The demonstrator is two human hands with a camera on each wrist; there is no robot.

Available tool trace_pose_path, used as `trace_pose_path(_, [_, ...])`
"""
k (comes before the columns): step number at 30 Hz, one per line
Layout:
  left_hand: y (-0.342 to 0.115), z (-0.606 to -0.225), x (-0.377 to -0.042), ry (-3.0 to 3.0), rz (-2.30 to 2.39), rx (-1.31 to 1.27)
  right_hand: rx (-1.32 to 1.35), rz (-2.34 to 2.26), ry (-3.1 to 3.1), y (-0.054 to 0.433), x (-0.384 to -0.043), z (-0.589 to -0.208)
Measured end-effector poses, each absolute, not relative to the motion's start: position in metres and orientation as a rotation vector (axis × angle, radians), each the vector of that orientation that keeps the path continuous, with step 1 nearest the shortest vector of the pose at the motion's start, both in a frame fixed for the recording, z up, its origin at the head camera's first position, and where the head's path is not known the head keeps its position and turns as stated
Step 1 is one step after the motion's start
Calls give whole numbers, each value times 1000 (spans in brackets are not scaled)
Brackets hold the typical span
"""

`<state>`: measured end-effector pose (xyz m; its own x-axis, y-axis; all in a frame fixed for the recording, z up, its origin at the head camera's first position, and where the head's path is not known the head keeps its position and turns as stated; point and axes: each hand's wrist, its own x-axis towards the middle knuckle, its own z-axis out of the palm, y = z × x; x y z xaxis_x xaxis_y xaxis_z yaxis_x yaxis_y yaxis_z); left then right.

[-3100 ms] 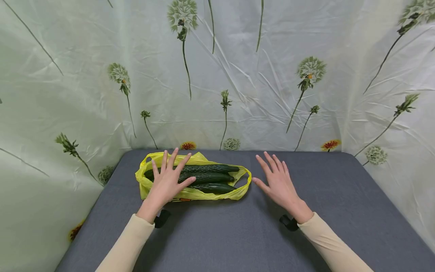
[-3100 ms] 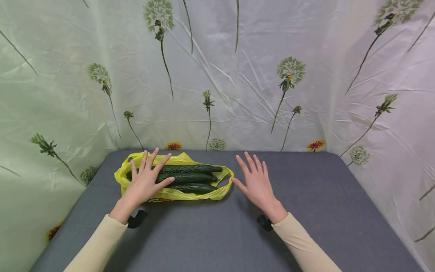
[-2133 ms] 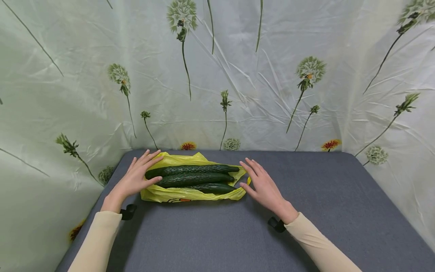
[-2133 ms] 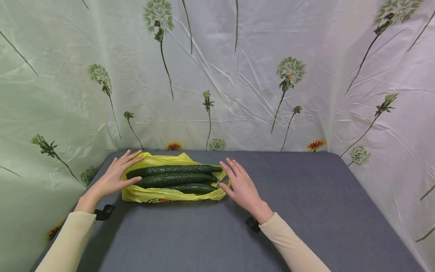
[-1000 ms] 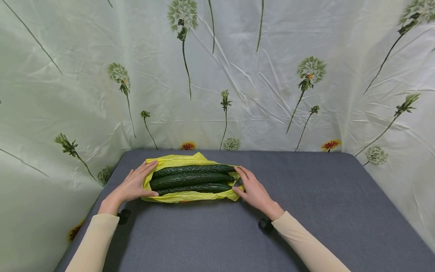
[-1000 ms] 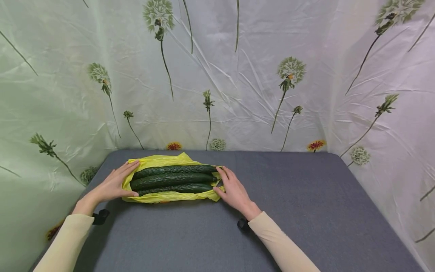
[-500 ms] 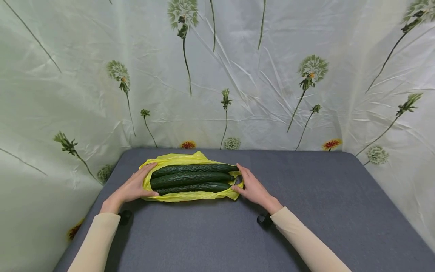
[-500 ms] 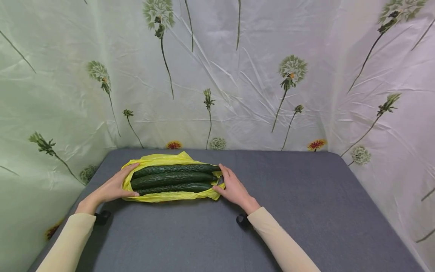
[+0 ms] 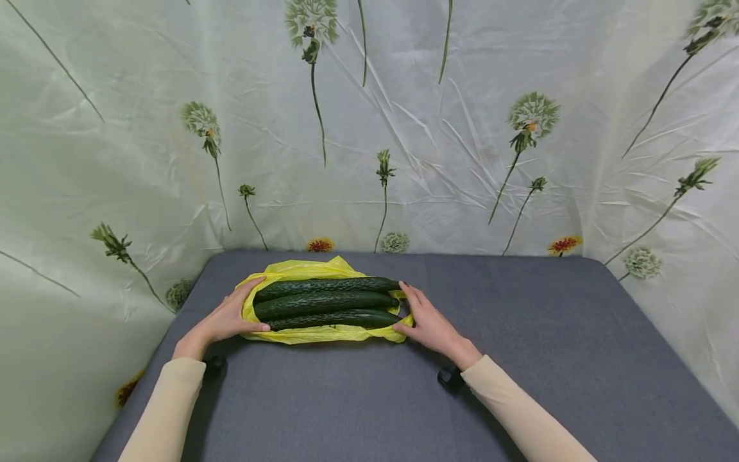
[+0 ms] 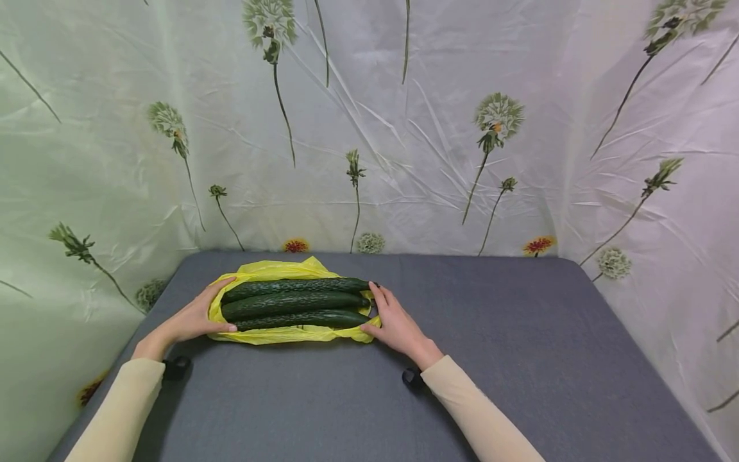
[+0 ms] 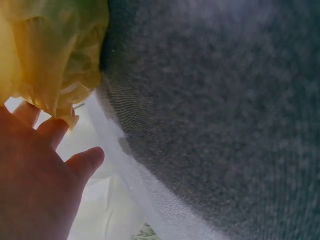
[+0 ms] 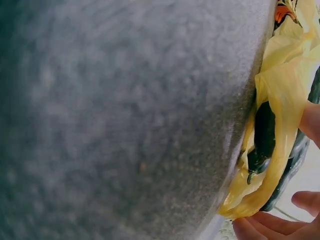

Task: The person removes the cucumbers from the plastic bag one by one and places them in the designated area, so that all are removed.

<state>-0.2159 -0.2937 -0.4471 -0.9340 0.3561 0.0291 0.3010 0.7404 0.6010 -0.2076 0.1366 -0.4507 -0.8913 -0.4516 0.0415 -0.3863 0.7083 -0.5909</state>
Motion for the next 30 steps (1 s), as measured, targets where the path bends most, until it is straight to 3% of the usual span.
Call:
trace_pose_path(15, [-280, -434, -206, 3050, 827, 810, -862, -898, 2936, 129, -203, -436])
trace_pose_path(30, [-287, -445, -216, 2967, 811, 678, -1053, -851, 2929, 99, -207, -429])
